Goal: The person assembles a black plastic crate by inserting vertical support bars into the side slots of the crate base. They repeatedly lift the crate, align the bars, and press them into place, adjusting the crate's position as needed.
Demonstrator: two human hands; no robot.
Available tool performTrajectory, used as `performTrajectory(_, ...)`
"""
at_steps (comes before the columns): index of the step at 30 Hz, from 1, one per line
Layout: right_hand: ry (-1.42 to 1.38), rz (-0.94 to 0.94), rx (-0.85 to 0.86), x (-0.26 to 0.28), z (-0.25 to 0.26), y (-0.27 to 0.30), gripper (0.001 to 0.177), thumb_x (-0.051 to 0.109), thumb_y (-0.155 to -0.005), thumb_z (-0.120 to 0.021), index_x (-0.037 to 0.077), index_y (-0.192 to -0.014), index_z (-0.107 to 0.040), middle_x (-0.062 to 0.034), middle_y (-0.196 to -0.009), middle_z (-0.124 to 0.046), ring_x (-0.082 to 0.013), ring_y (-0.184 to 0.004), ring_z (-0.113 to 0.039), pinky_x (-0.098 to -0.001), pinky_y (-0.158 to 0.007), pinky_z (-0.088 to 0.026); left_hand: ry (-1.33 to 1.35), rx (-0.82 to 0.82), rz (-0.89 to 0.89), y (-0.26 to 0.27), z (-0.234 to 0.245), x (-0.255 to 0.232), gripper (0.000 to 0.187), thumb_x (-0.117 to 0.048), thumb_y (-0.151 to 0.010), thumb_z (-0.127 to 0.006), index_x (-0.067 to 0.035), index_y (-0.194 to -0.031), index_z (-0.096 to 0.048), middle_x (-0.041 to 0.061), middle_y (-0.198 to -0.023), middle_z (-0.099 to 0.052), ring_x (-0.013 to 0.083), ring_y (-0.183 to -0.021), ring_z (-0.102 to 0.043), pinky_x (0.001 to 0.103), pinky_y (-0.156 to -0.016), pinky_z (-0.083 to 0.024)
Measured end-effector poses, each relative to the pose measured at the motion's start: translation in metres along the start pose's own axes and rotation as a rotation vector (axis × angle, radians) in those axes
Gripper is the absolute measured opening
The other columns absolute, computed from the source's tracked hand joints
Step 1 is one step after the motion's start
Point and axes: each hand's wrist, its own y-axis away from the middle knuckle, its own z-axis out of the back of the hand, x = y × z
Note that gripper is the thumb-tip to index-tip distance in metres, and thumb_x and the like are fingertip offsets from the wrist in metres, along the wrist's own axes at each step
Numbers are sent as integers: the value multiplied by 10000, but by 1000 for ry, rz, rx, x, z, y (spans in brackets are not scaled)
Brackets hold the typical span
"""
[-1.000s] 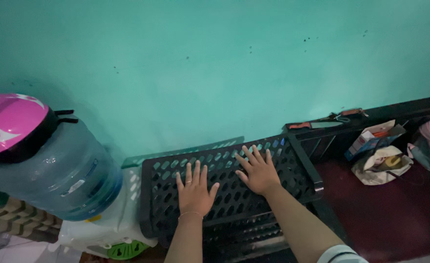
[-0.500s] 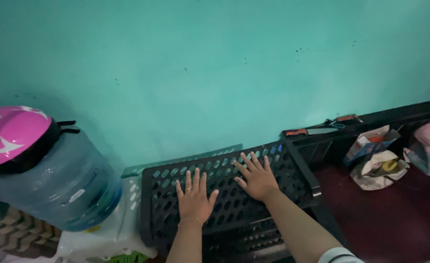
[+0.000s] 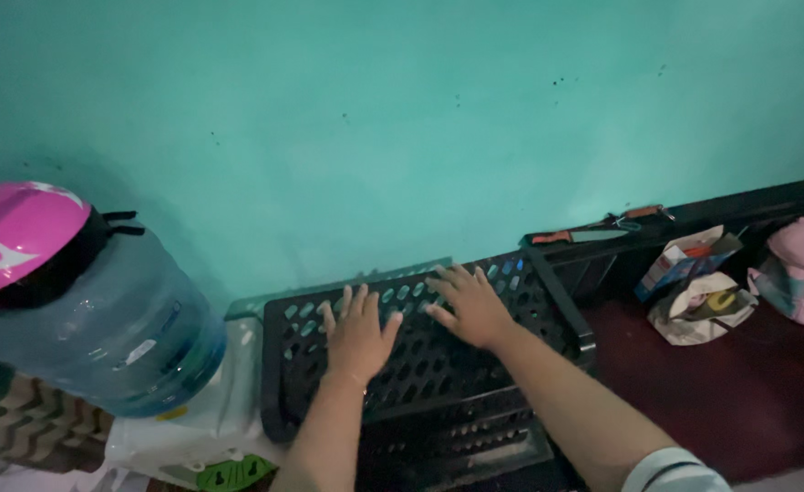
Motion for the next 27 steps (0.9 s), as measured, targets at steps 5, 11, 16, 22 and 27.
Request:
performTrajectory(5,-35,138,-94,10,32,-4,581,483,-974,-594,134,-1436,-543,-131,-1544,-464,-374,-1485,-348,-570,-1199,-257,66,-17,-45,-3,33,1,625,-540,-996,-476,-112,-1450,-508,89,-1575,-422,299,-1515,-277,575,-1242,-139)
performTrajectory(11,-25,194,-129,16,42,-4,560,456,-962,-626,113,-1402,-573,-157,-1521,-489,-389,-1455,-356,-589,-1153,-274,47,-20,-49,0,47,4,570,-529,-995,-486,-132,-1395,-571,72,-1536,-484,303,-1493,-339,582,-1234,-165)
performTrajectory(16,-60,195,-129,10,34,-2,548,422,-959,-644,109,-1403,-573,-156,-1476,-535,-380,-1416,-438,-541,-1139,-348,31,40,-33,5,34,8,565,-532,-997,-478,-146,-1402,-560,65,-1535,-473,285,-1486,-342,582,-1234,-172)
performTrajectory(22,1,27,-64,-14,21,22,529,390,-889,-703,130,-1344,-626,-139,-1425,-589,-386,-1371,-481,-524,-1127,-376,67,81,-84,19,-5,3,561,-516,-1003,-495,-112,-1381,-586,74,-1546,-472,304,-1498,-320,576,-1234,-184)
performTrajectory(27,106,-185,-87,-59,34,48,545,370,-851,-761,143,-1330,-637,-158,-1414,-570,-419,-1366,-451,-549,-1069,-379,131,149,-148,20,-25,-23,531,-491,-993,-527,-106,-1349,-611,88,-1554,-445,314,-1501,-300,579,-1232,-163)
